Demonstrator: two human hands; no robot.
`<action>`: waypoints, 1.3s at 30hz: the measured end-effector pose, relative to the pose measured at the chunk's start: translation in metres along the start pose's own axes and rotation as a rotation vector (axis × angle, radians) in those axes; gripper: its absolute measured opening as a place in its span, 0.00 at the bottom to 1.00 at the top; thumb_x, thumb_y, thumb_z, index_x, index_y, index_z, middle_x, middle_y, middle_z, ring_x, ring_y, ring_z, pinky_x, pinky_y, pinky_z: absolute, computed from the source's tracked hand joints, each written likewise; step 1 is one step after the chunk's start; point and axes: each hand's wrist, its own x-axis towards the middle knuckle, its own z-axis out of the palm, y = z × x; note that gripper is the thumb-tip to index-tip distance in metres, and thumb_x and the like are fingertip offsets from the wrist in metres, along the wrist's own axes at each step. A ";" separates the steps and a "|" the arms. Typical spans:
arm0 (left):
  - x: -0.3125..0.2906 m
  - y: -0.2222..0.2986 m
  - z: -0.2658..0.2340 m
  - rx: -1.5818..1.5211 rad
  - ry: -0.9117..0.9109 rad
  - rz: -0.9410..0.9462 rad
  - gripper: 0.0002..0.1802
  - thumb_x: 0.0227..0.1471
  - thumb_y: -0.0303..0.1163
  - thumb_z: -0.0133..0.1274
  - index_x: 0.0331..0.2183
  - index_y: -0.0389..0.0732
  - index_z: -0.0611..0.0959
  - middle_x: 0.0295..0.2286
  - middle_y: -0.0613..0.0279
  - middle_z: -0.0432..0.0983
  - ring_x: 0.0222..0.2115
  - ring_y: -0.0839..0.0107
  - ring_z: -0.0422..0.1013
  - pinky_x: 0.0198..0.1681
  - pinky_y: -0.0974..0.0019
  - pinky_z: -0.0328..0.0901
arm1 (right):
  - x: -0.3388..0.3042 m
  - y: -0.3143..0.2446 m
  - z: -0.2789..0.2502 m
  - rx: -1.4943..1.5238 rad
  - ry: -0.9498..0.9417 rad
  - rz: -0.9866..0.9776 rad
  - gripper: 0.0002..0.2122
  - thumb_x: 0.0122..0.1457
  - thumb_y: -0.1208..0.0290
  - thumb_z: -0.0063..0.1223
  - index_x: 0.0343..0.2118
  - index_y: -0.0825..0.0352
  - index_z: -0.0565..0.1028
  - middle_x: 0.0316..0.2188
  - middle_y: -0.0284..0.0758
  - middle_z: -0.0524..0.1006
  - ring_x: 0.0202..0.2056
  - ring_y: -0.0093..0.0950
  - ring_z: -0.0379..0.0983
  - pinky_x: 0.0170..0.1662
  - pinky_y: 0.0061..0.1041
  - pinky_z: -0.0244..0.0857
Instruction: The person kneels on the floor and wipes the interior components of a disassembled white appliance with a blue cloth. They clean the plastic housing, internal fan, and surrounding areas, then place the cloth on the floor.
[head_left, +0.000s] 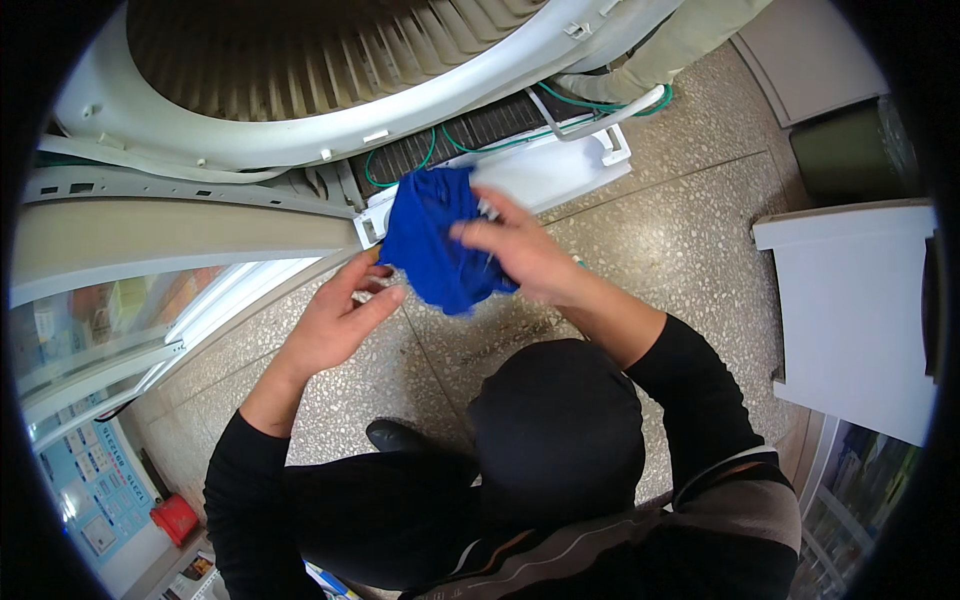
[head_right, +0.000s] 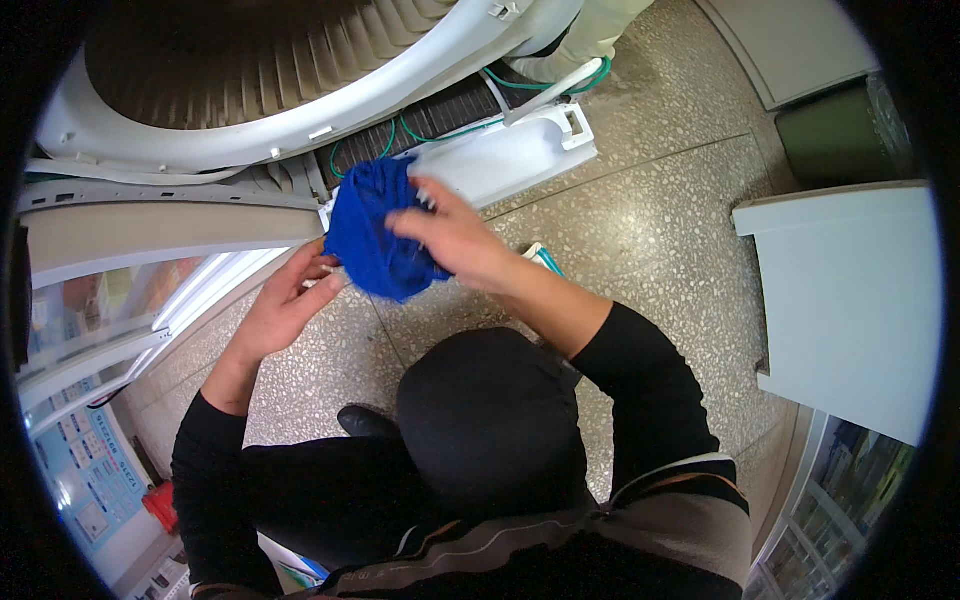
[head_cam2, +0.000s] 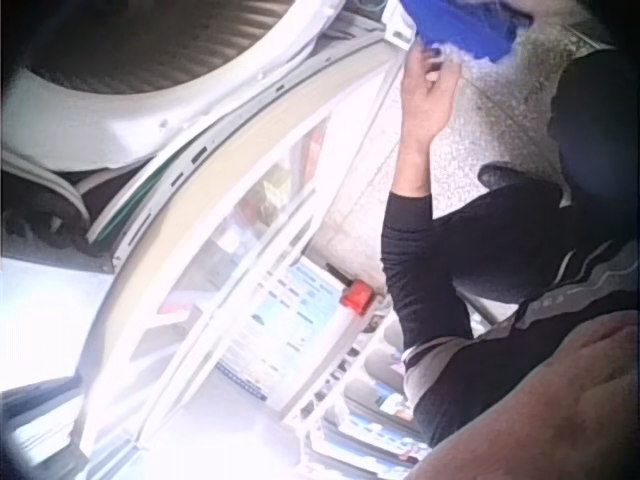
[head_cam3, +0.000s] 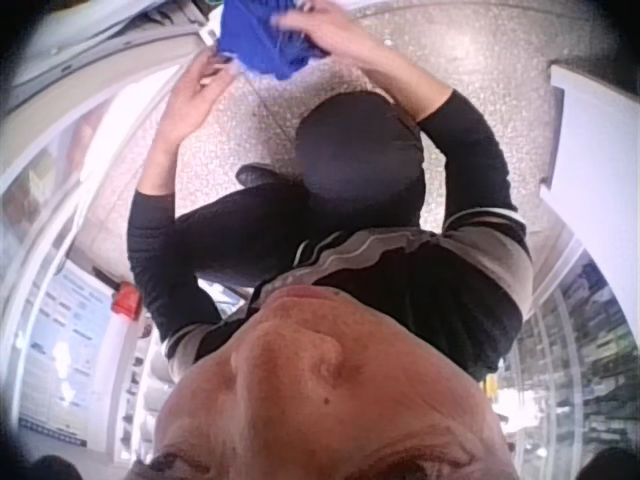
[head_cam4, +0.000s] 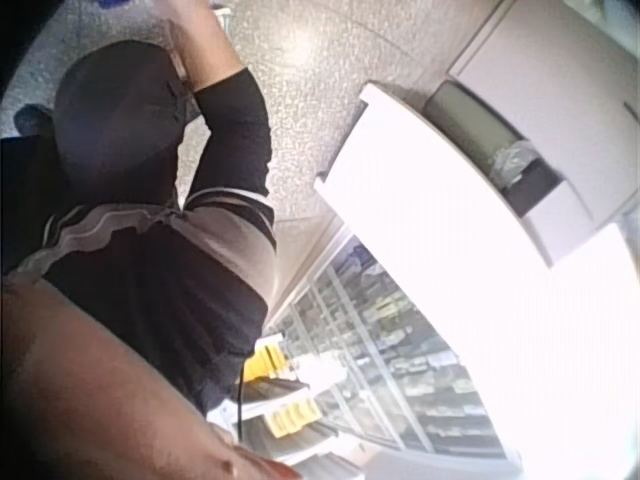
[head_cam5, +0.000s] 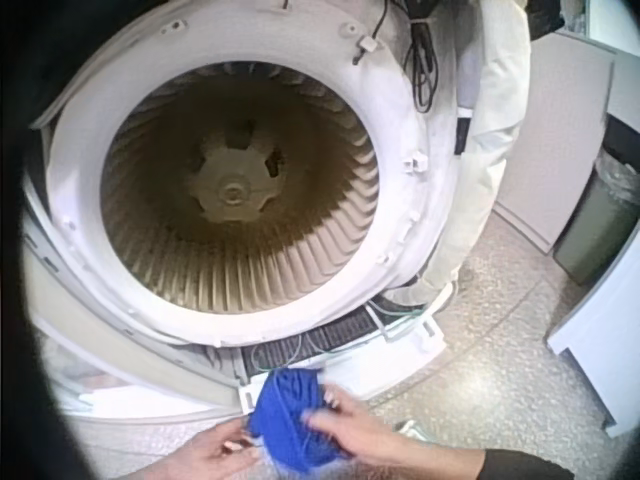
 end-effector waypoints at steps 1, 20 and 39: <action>-0.002 -0.002 -0.005 -0.150 -0.037 -0.133 0.36 0.57 0.42 0.59 0.61 0.38 0.66 0.47 0.54 0.73 0.46 0.64 0.72 0.49 0.63 0.67 | 0.006 -0.012 0.000 0.004 0.084 -0.102 0.19 0.59 0.71 0.58 0.52 0.69 0.70 0.41 0.38 0.77 0.40 0.24 0.75 0.44 0.24 0.72; -0.034 -0.024 -0.018 -0.683 -0.092 -0.116 0.28 0.57 0.30 0.56 0.59 0.41 0.70 0.47 0.56 0.76 0.45 0.69 0.73 0.46 0.67 0.67 | 0.095 -0.065 0.165 -0.486 0.097 -0.617 0.18 0.48 0.64 0.65 0.37 0.71 0.76 0.32 0.43 0.79 0.35 0.34 0.77 0.43 0.28 0.71; -0.030 -0.032 -0.017 -0.696 -0.164 -0.035 0.27 0.61 0.28 0.51 0.60 0.39 0.68 0.49 0.54 0.73 0.48 0.67 0.73 0.46 0.67 0.69 | 0.033 -0.069 0.037 -1.441 -0.181 -0.271 0.14 0.47 0.66 0.61 0.36 0.66 0.76 0.31 0.44 0.79 0.36 0.42 0.77 0.42 0.36 0.70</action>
